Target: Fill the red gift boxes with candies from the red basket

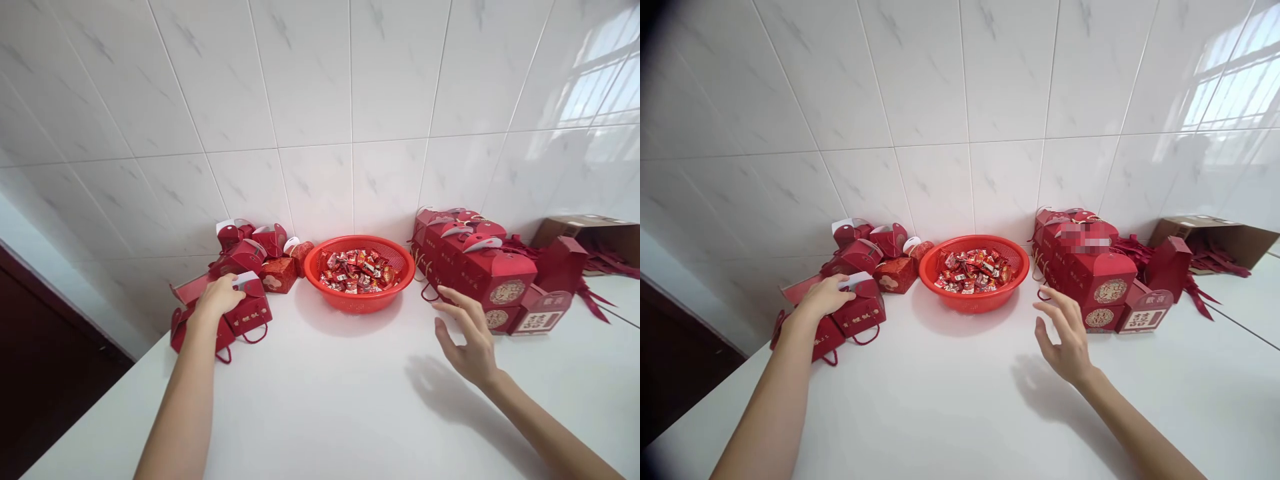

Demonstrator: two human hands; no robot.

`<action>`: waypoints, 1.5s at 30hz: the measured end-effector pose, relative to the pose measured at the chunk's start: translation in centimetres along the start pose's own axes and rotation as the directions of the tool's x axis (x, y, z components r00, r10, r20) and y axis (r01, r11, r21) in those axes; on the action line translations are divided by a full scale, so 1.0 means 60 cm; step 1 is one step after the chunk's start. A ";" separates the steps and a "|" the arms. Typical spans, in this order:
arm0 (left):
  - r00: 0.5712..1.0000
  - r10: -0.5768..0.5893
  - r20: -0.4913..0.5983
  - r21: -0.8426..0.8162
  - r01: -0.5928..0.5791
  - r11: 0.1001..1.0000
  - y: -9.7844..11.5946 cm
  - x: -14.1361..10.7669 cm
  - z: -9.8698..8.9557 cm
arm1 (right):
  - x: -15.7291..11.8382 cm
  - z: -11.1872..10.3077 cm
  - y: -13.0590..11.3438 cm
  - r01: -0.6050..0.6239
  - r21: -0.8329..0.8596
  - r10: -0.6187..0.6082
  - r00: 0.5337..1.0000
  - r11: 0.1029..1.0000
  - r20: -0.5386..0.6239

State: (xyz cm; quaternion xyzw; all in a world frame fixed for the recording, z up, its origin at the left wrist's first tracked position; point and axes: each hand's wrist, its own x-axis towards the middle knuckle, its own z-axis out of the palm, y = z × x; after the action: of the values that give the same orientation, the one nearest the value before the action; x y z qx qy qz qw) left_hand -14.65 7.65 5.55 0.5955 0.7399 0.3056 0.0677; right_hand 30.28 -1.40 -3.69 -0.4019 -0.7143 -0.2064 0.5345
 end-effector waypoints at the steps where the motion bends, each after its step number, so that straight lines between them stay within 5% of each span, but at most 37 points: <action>1: 0.998 -0.035 0.046 0.054 0.032 0.998 0.013 -0.006 -0.002 | -0.005 0.006 -0.001 0.015 0.010 -0.015 0.999 1.000 0.032; 3: 0.982 -0.078 0.174 0.099 0.061 0.993 0.038 -0.019 -0.011 | -0.015 0.016 -0.004 0.040 0.022 -0.042 0.996 0.999 0.082; 6: 0.910 0.017 0.413 -0.058 0.008 0.998 0.073 -0.038 -0.021 | -0.024 0.033 -0.015 0.077 0.025 -0.079 0.986 0.997 0.143; 11: 0.671 0.257 0.695 -0.270 -0.086 0.959 0.136 -0.081 0.006 | 0.003 0.057 -0.070 0.088 0.143 -0.132 0.932 0.986 0.338; 13: 0.579 0.340 0.741 -0.316 -0.146 0.937 0.160 -0.101 0.027 | 0.027 0.062 -0.095 0.049 0.227 -0.143 0.898 0.973 0.416; 15: 0.530 0.399 0.748 -0.337 -0.214 0.917 0.177 -0.117 0.046 | 0.050 0.066 -0.115 -0.027 0.312 -0.139 0.856 0.950 0.497; 18: 0.542 0.409 0.734 -0.298 -0.284 0.911 0.187 -0.130 0.066 | 0.070 0.067 -0.129 -0.232 0.425 -0.072 0.806 0.875 0.588; 22: 0.553 0.408 0.727 -0.259 -0.330 0.908 0.187 -0.136 0.082 | 0.074 0.064 -0.128 -0.544 0.513 0.118 0.754 0.664 0.646; 25: 0.587 0.451 0.673 -0.273 -0.369 0.888 0.189 -0.142 0.090 | 0.074 0.054 -0.121 -0.648 0.524 0.161 0.700 0.553 0.695; 29: 0.653 0.456 0.604 -0.274 -0.367 0.889 0.192 -0.149 0.102 | 0.078 0.028 -0.106 -0.602 0.466 0.040 0.639 0.649 0.769; 32: 0.699 0.461 0.547 -0.223 -0.408 0.885 0.199 -0.162 0.109 | 0.071 0.010 -0.093 -0.532 0.355 -0.016 0.539 0.769 0.842; 35: 0.743 0.435 0.509 -0.153 -0.419 0.895 0.211 -0.180 0.117 | 0.050 0.006 -0.081 -0.490 0.244 0.003 0.450 0.837 0.893; 39: 0.779 0.368 0.508 -0.055 -0.397 0.916 0.220 -0.188 0.121 | 0.023 0.015 -0.077 -0.509 0.152 0.068 0.388 0.847 0.919; 42: 0.688 0.350 0.635 -0.111 -0.368 0.923 0.212 -0.167 0.104 | 0.017 0.020 -0.078 -0.516 0.109 0.098 0.357 0.850 0.929; 45: 0.444 0.405 0.799 -0.263 -0.348 0.900 0.196 -0.136 0.074 | 0.016 0.023 -0.077 -0.536 0.100 0.098 0.329 0.838 0.939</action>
State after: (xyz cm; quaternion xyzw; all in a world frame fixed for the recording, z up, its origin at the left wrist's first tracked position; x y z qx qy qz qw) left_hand -0.41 2.99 6.08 0.8138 0.4549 0.0117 0.3614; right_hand 25.69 -2.78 -2.65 -0.4655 -0.8155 0.3064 0.1562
